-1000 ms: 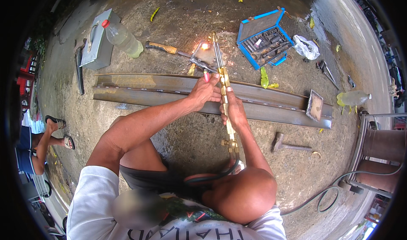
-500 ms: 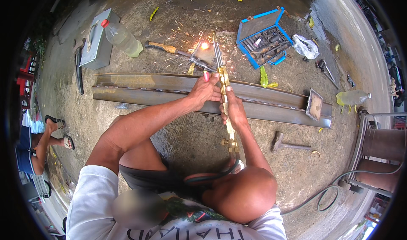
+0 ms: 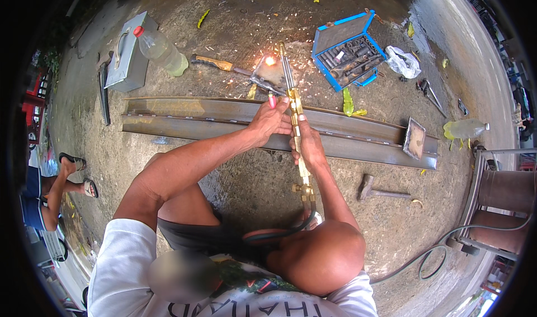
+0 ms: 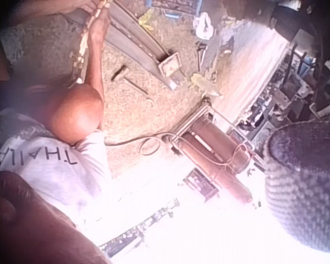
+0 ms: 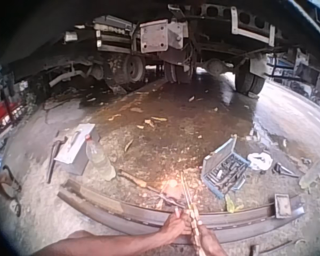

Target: The person marks a small metal plate with a pencil, then uses a blowtorch to cut a long metal beam. The person ignites the torch with a lighter and directs the flame along the beam to create a cut.

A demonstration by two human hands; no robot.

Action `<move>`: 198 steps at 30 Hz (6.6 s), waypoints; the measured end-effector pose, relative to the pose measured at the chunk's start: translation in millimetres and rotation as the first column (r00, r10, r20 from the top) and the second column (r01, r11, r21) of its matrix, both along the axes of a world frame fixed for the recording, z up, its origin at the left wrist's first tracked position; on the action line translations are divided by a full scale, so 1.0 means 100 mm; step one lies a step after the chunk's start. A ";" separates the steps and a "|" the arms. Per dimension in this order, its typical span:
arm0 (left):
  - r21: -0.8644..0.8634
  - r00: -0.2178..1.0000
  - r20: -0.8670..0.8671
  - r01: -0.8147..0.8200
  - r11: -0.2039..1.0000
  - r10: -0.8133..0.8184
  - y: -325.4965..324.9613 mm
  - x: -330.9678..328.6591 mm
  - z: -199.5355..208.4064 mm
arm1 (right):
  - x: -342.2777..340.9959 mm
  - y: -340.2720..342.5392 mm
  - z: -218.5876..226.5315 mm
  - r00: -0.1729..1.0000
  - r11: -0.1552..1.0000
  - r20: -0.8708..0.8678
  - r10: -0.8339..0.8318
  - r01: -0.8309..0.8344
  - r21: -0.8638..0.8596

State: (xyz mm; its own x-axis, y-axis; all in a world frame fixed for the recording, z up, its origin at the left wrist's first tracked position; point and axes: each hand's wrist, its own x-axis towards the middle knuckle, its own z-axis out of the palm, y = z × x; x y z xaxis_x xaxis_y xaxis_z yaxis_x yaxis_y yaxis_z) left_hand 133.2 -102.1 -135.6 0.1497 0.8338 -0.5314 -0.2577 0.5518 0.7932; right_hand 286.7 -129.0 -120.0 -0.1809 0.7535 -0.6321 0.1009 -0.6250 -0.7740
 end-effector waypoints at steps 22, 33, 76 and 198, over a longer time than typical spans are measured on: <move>-0.002 1.000 -0.001 -0.021 1.000 0.021 0.02 0.02 -0.05 | 0.02 0.01 -0.01 1.000 1.000 0.009 0.008 -0.008 0.008; -0.003 1.000 0.001 -0.016 1.000 0.016 0.01 0.02 -0.02 | 0.03 0.01 -0.04 1.000 1.000 0.001 0.003 -0.003 0.022; -0.025 0.999 0.005 -0.038 0.999 0.038 0.04 0.00 -0.08 | -0.01 0.04 -0.02 0.998 0.999 0.049 0.030 -0.032 0.036; 0.305 0.913 -0.302 0.366 0.879 -0.276 -1.12 0.27 0.40 | 0.60 -0.79 0.17 0.958 0.982 -0.257 0.125 -0.083 0.169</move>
